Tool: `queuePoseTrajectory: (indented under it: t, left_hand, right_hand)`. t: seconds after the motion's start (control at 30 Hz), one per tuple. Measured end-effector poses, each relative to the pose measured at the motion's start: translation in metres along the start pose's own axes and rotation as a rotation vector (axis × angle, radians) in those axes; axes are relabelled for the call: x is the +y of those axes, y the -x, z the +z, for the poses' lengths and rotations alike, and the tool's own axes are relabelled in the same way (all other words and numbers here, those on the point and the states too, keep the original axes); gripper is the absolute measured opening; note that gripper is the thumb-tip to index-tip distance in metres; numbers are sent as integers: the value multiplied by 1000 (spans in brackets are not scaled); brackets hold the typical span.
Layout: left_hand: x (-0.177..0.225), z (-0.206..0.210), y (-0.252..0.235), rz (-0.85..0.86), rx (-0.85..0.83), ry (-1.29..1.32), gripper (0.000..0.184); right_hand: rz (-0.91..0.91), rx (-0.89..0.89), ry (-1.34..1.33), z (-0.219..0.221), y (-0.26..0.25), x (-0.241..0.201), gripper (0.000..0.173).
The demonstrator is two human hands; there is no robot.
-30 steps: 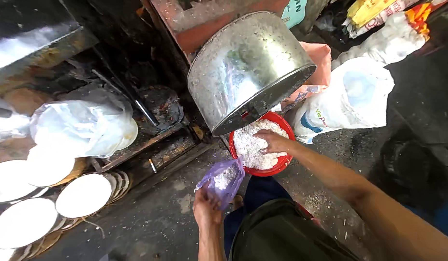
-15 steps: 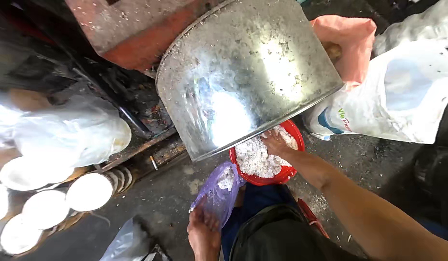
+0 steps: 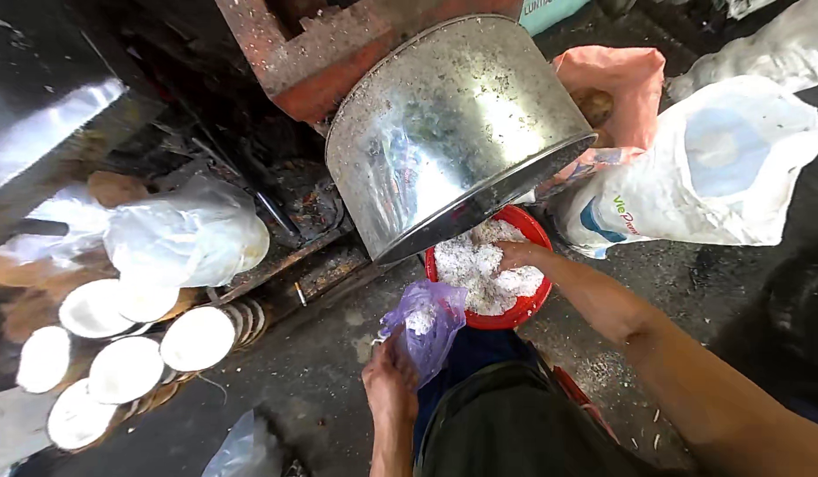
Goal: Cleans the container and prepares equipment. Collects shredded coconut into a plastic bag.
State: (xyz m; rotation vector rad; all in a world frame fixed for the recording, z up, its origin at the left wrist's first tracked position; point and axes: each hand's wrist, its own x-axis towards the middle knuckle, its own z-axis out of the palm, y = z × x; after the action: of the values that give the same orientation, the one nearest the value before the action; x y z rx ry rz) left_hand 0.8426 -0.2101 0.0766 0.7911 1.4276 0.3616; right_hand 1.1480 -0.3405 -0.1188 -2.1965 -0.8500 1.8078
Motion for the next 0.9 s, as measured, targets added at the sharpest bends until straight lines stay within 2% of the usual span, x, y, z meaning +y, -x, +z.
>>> queuePoseTrajectory:
  t: [0.1,0.2,0.4,0.53,0.63,0.73,0.8,0.9]
  left_hand:
    - [2,17,-7,9,-27,-41,51]
    - [-4,33,-16,36,-67,-68,51]
    - [-20,67,-19,82,-73,-95,45]
    - [-21,77,-16,149,-88,-141,44]
    - [-14,79,-11,262,-52,-294,43]
    - [-11,66,2,338,-10,-498,42]
    - [-22,49,11,363,-22,-581,44]
    - [-36,29,10,376,13,-585,45]
  right_hand:
    - [56,-104,-112,-14,21,-16,95]
    - [-18,-221,-120,-25,30,-32,69]
    - [-87,-465,64,-43,57,-84,57]
    - [-212,-613,90,-38,63,-118,44]
    - [-175,-613,91,-17,51,-151,39]
    - [95,-460,73,2,48,-189,37]
    - [262,-368,-90,17,46,-201,43]
    - [316,-268,-352,47,43,-203,42]
